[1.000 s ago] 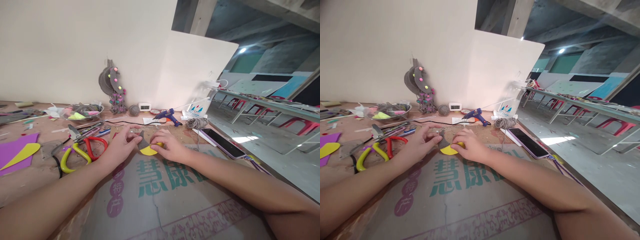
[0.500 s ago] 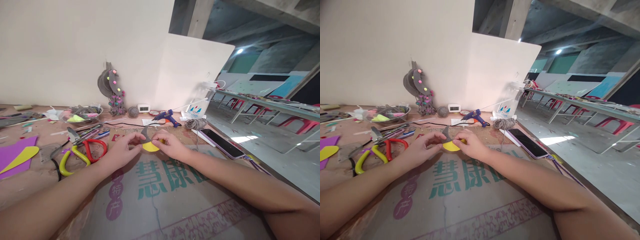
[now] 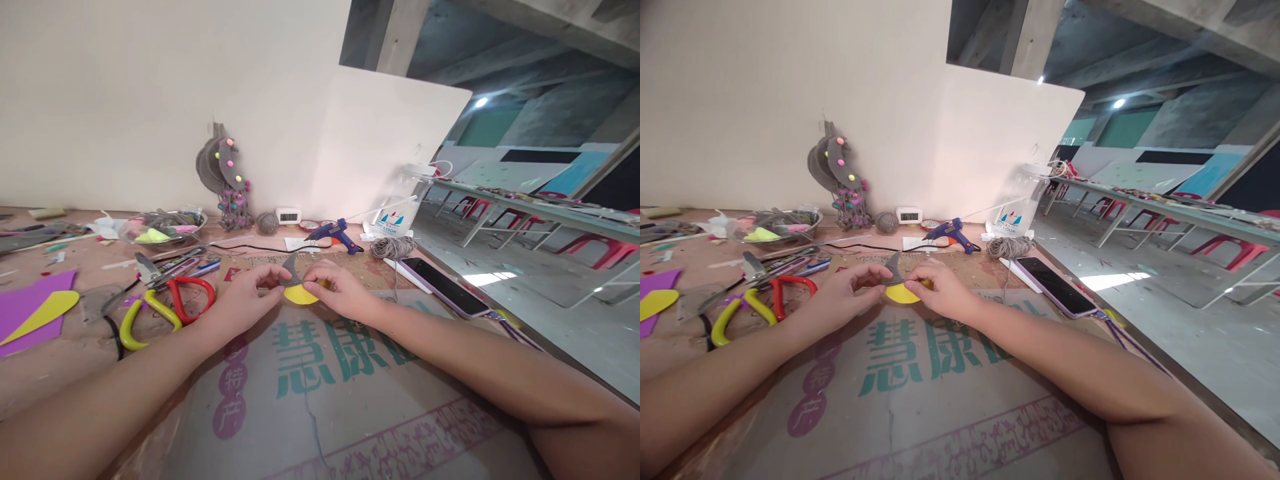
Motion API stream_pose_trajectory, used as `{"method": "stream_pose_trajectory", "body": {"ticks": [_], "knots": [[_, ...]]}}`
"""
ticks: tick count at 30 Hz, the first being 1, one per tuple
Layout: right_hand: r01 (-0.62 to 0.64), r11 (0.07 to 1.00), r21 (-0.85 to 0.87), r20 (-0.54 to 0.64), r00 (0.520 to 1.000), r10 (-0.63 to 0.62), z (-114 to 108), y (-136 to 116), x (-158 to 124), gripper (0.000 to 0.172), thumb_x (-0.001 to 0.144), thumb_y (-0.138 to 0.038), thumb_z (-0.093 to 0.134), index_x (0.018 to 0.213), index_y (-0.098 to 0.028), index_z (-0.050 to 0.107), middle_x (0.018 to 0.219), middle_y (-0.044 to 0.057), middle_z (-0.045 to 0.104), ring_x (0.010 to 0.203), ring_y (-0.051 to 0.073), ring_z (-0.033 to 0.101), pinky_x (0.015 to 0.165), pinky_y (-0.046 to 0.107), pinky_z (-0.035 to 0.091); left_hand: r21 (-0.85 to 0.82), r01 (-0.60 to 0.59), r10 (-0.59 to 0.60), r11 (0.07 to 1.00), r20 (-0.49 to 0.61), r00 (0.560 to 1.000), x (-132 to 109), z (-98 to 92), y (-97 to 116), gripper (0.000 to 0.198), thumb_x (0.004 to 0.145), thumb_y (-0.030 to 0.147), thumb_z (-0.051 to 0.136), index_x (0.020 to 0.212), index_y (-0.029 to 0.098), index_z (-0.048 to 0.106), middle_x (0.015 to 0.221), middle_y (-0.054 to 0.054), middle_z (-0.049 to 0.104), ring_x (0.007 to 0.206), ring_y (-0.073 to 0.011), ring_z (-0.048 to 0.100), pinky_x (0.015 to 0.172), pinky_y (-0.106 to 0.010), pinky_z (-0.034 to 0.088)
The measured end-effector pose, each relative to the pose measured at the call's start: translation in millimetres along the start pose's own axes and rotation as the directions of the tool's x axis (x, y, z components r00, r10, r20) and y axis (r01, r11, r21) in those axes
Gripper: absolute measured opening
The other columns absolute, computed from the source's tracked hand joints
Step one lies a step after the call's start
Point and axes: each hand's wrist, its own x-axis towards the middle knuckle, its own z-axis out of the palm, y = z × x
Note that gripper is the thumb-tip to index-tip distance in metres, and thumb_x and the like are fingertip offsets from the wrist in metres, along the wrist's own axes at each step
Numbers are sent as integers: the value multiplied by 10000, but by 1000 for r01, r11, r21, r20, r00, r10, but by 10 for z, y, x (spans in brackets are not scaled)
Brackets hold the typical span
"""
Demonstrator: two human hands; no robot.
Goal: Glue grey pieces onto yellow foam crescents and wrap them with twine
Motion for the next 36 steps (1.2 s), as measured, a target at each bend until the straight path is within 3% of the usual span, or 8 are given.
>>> {"method": "stream_pose_trajectory", "body": {"ticks": [10, 15, 17, 20, 26, 36], "knots": [[-65, 996, 53, -25, 997, 66, 11, 54, -9, 187, 861, -271, 475, 750, -172, 587, 799, 42, 606, 814, 167, 514, 743, 291, 397, -216, 50, -41, 975, 45, 998, -17, -3, 44, 273, 753, 251, 511, 1011, 190, 577, 1024, -52, 634, 987, -200, 585, 875, -334, 458], [-95, 993, 72, -45, 994, 99, 1, 43, -2, 190, 853, -265, 475, 724, -165, 573, 753, 35, 578, 773, 156, 511, 713, 277, 390, -320, 38, -97, 947, -173, 980, 45, -34, 4, 333, 781, 386, 514, 1044, 187, 561, 1083, -68, 616, 931, -203, 617, 867, -358, 459], [-105, 991, 81, -55, 992, 110, 1, 37, 2, 185, 848, -258, 476, 718, -163, 566, 745, 33, 571, 764, 153, 509, 706, 273, 387, -278, 65, -144, 959, -277, 950, 72, -52, -56, 353, 775, 412, 527, 1036, 176, 553, 1082, -75, 610, 891, -191, 624, 845, -348, 460], [-130, 987, 90, -74, 988, 137, 3, 39, 7, 186, 847, -261, 471, 718, -160, 557, 744, 31, 561, 753, 150, 502, 700, 273, 380, -182, 85, -143, 980, -337, 931, 97, -78, -140, 347, 768, 414, 542, 1019, 178, 572, 991, -58, 639, 872, -181, 610, 810, -318, 452], [-161, 978, 131, -154, 972, 180, 1, 61, 9, 209, 853, -289, 447, 696, -166, 510, 722, 22, 525, 721, 146, 479, 676, 269, 374, -106, 147, -171, 983, -266, 949, 89, -96, -134, 293, 724, 405, 593, 898, 177, 653, 871, -36, 682, 794, -178, 606, 742, -282, 449], [-155, 978, 141, -143, 974, 175, -7, 40, 14, 215, 849, -301, 453, 689, -171, 514, 714, 16, 526, 730, 147, 480, 674, 265, 371, -28, 133, -136, 991, -222, 965, 56, -95, -50, 293, 757, 453, 535, 799, 178, 628, 769, -12, 641, 731, -160, 568, 664, -253, 410]]}}
